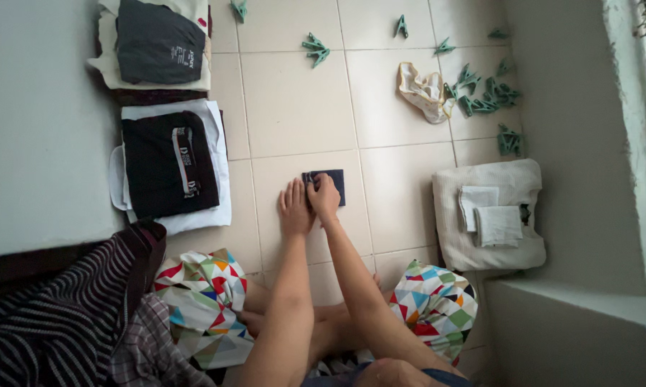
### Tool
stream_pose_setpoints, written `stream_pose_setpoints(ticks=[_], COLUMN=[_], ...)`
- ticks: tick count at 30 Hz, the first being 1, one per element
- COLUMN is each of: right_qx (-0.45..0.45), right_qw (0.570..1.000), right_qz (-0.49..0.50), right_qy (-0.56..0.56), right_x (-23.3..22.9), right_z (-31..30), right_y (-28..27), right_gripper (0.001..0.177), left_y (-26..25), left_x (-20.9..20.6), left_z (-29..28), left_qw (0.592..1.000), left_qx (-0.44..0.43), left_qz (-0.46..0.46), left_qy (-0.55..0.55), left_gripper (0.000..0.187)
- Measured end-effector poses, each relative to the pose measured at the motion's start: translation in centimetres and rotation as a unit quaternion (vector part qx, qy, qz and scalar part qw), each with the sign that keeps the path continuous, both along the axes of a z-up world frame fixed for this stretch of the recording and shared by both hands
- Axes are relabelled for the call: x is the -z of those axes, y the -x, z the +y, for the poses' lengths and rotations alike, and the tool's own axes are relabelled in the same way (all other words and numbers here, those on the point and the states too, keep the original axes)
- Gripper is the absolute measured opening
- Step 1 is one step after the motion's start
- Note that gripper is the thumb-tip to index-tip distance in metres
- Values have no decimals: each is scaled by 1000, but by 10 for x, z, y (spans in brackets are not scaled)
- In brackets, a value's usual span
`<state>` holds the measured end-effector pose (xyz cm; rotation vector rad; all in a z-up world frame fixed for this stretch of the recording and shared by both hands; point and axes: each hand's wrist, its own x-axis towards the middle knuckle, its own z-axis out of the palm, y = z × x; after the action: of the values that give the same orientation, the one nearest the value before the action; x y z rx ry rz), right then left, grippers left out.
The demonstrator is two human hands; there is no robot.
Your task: The person folds a white towel by hand, then spreads a dark cloth and folds it into a small rectangle, and finally spreads and smooths a patterned cloth.
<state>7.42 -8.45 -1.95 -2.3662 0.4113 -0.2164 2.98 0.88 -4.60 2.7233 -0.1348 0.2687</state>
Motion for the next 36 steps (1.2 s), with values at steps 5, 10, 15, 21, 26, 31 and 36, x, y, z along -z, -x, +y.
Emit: stream_pose_setpoints(ticks=[5, 10, 15, 21, 26, 31, 36], right_qx=[37, 23, -90, -132, -48, -154, -158], right_qw=[987, 953, 988, 936, 952, 968, 965], right_qz=[-51, -51, -49, 26, -123, -179, -78], right_qy=[-146, -299, -111, -325, -277, 84, 193], right_x=[16, 16, 3, 2, 6, -5, 2], right_z=[-13, -25, -18, -37, -31, -19, -28], right_y=[-2, 5, 9, 5, 20, 31, 25], right_gripper=[17, 12, 18, 27, 30, 44, 61], left_y=[-2, 1, -1, 1, 2, 1, 1], left_x=[-3, -15, -19, -17, -21, -20, -17], left_z=[0, 0, 2, 0, 2, 2, 0], left_qw=[1000, 999, 999, 999, 1000, 1000, 1000], left_qx=[-3, -9, -3, -18, 17, 13, 4], left_qz=[-6, 35, 13, -35, 9, 17, 4], left_qy=[1, 1, 35, 8, -2, 20, 10], left_gripper=[84, 88, 84, 65, 60, 60, 58])
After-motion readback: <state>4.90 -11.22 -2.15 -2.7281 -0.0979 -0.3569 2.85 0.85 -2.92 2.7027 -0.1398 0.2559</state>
